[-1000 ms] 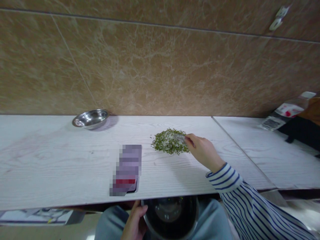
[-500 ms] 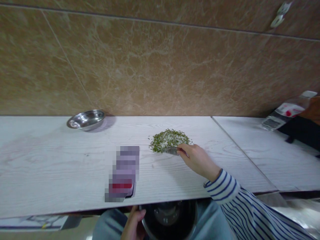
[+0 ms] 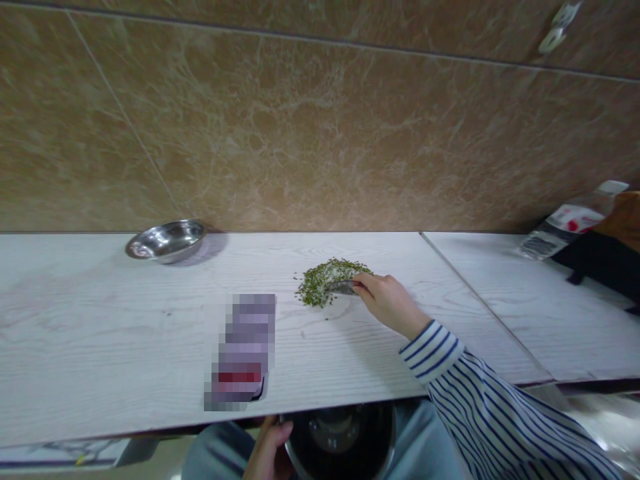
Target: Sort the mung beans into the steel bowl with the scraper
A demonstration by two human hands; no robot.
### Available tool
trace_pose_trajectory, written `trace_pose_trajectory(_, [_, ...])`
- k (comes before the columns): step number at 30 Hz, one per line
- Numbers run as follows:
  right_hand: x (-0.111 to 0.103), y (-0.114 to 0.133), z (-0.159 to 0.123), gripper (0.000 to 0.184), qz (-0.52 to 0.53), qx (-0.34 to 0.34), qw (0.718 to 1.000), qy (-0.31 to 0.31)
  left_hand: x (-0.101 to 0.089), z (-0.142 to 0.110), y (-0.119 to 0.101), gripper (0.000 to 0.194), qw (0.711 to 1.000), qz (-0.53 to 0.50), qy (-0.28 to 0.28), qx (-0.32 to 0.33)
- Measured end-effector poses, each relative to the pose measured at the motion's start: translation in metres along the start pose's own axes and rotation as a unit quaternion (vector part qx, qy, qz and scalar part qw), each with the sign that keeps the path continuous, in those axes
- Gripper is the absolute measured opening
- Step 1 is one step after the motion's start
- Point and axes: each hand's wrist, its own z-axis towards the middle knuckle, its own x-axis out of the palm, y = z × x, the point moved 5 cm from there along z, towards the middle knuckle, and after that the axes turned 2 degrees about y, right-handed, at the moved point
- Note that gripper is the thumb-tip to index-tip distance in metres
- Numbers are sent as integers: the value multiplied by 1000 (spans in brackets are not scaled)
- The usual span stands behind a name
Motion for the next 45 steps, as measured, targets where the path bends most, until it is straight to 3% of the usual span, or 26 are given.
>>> trace_pose_trajectory(6, [-12,-4,-6,23,26,7,999,-27,4,-4,0,75,1000,-5,3,9])
trace_pose_trajectory(13, [-14,-16,-4,26,-63,68,995,-38,7,-11,-2,75,1000,6,13,10])
trace_pose_trajectory(33, [-8,-10,-32,24,-37,37,998,-32,15,-22,-1,62,999,32,32,14])
trace_pose_trajectory(45, [-9,-7,-40,25,-49,33,998,-18,25,-35,-4,66,999,32,35,20])
